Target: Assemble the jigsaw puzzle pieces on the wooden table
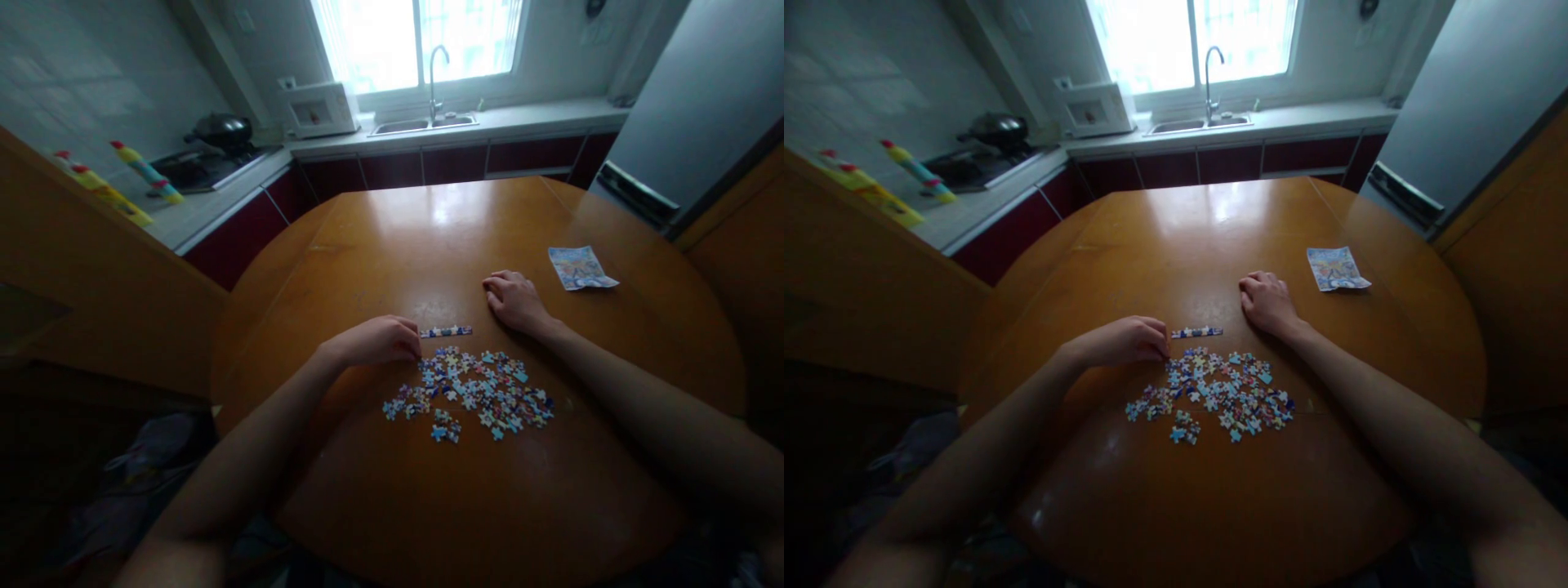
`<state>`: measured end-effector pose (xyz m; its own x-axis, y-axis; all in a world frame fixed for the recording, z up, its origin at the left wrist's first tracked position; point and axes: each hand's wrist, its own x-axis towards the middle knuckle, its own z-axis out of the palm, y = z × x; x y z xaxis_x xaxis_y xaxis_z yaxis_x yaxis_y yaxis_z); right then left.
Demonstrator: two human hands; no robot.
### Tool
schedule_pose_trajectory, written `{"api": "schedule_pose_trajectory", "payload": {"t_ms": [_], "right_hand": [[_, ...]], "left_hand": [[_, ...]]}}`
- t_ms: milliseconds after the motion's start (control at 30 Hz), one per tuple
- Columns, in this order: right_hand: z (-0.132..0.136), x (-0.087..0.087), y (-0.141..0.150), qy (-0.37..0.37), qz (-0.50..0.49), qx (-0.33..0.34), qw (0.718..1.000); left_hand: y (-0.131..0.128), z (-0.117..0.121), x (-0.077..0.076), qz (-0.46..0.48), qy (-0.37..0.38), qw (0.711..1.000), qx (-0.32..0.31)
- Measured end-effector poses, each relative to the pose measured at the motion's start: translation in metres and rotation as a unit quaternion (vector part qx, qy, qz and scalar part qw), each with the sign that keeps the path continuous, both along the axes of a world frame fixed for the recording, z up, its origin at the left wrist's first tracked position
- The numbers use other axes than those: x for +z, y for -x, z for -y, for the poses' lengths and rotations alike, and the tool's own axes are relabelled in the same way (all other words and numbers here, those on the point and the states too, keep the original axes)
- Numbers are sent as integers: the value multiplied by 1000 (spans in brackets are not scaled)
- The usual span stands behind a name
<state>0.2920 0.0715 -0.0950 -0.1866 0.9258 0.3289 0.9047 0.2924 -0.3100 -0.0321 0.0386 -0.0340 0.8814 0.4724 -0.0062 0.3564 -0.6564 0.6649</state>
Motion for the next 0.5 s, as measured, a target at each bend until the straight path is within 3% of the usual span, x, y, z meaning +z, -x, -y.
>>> {"api": "schedule_pose_trajectory", "payload": {"t_ms": [500], "right_hand": [[-1,-1,-1,3,-3,5,1000]], "left_hand": [[2,0,-1,-29,-22,999,-12]]}}
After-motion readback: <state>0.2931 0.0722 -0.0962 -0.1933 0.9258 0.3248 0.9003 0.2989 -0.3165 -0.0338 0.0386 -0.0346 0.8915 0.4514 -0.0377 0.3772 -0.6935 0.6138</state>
